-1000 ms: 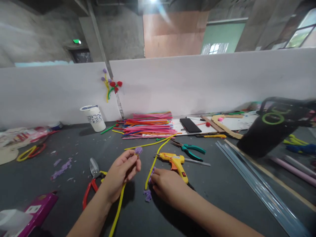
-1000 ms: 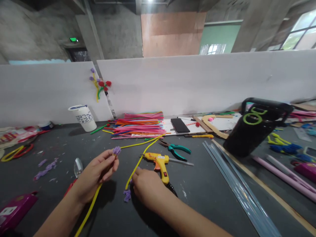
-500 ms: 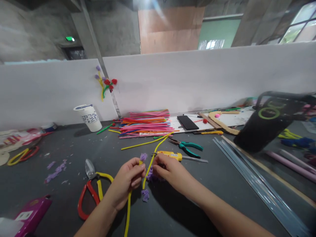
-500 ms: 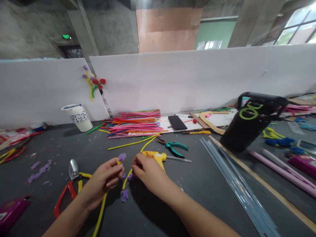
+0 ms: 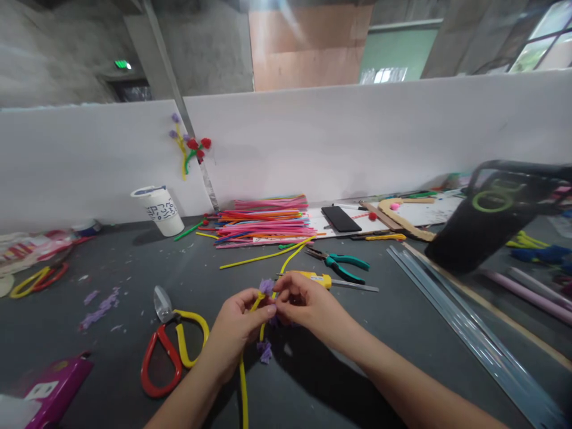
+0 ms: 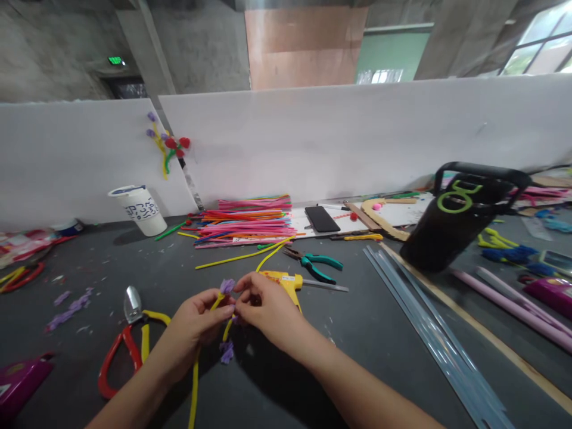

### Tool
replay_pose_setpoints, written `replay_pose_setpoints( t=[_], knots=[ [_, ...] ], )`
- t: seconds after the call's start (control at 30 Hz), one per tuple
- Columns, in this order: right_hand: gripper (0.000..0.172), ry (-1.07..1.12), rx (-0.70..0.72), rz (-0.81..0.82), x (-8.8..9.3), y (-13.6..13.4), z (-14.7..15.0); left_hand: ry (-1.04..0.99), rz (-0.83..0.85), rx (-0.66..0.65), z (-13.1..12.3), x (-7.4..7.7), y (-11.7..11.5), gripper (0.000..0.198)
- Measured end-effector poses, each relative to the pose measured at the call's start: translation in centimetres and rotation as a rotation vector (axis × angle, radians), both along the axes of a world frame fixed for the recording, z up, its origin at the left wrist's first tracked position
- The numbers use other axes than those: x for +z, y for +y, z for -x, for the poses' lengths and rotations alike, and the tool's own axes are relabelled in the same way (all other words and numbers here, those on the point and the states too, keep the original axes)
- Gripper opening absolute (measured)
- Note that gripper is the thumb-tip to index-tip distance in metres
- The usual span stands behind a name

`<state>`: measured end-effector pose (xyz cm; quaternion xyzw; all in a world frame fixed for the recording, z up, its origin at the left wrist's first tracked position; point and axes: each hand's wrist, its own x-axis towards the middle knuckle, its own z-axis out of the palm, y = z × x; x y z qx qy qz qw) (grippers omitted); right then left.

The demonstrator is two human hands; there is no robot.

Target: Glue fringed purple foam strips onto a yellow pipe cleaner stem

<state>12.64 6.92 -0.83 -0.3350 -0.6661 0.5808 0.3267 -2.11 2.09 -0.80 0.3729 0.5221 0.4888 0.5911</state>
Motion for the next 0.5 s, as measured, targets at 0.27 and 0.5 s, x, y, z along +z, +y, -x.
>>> replay_pose_setpoints(
  t=[0.27, 0.5],
  knots=[
    [0.024, 0.019, -0.041, -0.056, 0.66, -0.67, 0.00, 0.044, -0.029, 0.044, -0.23, 0.54, -0.24, 0.019],
    [0.027, 0.037, -0.038, -0.077, 0.24, -0.85, 0.19, 0.077, -0.043, 0.112, -0.57, 0.82, -0.48, 0.017]
  ],
)
